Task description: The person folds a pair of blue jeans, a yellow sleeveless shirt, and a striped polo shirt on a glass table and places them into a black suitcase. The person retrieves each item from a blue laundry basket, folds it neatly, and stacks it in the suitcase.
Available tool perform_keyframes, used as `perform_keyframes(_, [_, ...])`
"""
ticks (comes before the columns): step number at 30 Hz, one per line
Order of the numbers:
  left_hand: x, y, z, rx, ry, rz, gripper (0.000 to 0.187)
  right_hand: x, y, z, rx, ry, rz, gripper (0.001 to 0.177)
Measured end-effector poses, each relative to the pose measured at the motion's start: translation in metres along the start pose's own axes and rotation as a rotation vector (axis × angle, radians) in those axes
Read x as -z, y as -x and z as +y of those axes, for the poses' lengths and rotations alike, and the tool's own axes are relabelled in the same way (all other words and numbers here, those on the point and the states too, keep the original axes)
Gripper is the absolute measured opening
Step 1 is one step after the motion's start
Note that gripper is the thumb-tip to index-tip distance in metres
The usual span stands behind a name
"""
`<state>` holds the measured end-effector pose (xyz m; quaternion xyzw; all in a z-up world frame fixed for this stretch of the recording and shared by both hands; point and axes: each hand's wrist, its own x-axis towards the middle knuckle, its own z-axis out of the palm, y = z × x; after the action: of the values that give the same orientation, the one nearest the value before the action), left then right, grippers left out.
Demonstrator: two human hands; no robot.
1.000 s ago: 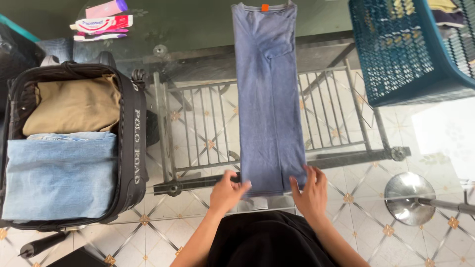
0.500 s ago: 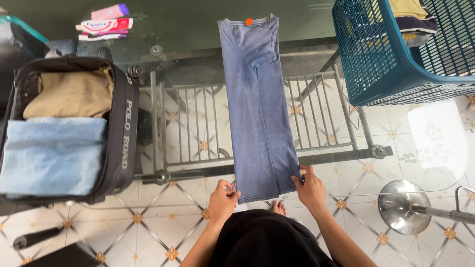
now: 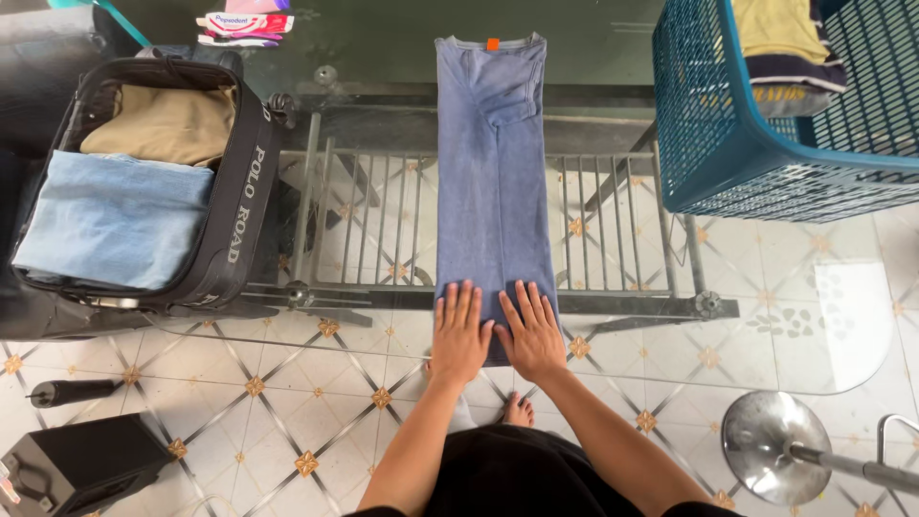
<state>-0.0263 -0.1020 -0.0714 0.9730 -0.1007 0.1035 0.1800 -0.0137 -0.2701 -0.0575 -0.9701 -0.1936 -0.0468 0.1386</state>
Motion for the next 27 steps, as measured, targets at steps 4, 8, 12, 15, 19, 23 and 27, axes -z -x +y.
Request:
perform_keyframes(4, [0.003, 0.017, -0.012, -0.005, -0.067, -0.032, 0.07, 0.013, 0.016, 0.011, 0.028, 0.035, -0.124, 0.067])
perform_keyframes(8, [0.025, 0.016, -0.001, -0.022, -0.096, -0.054, 0.074, 0.044, 0.014, 0.009, 0.115, 0.071, -0.103, 0.065])
perform_keyframes(12, [0.061, 0.018, 0.02, 0.098, -0.081, -0.443, 0.093, 0.078, 0.02, -0.002, 0.118, 0.221, -0.629, 0.069])
perform_keyframes(15, [0.076, 0.024, 0.017, 0.069, -0.094, -0.622, 0.103, 0.078, 0.029, 0.003, 0.188, 0.263, -0.828, 0.079])
perform_keyframes(19, [0.058, 0.058, -0.002, -0.203, -0.274, -0.285, 0.1, 0.038, 0.054, 0.018, 0.381, 0.333, -0.317, 0.081])
perform_keyframes(23, [0.03, 0.095, -0.029, -0.363, -0.169, -0.142, 0.073, 0.007, 0.082, 0.027, 0.466, 0.233, -0.029, 0.076])
perform_keyframes(27, [0.029, 0.103, -0.055, -0.505, -0.211, 0.032, 0.047, 0.013, 0.089, 0.021, 0.407, -0.076, 0.079, 0.056])
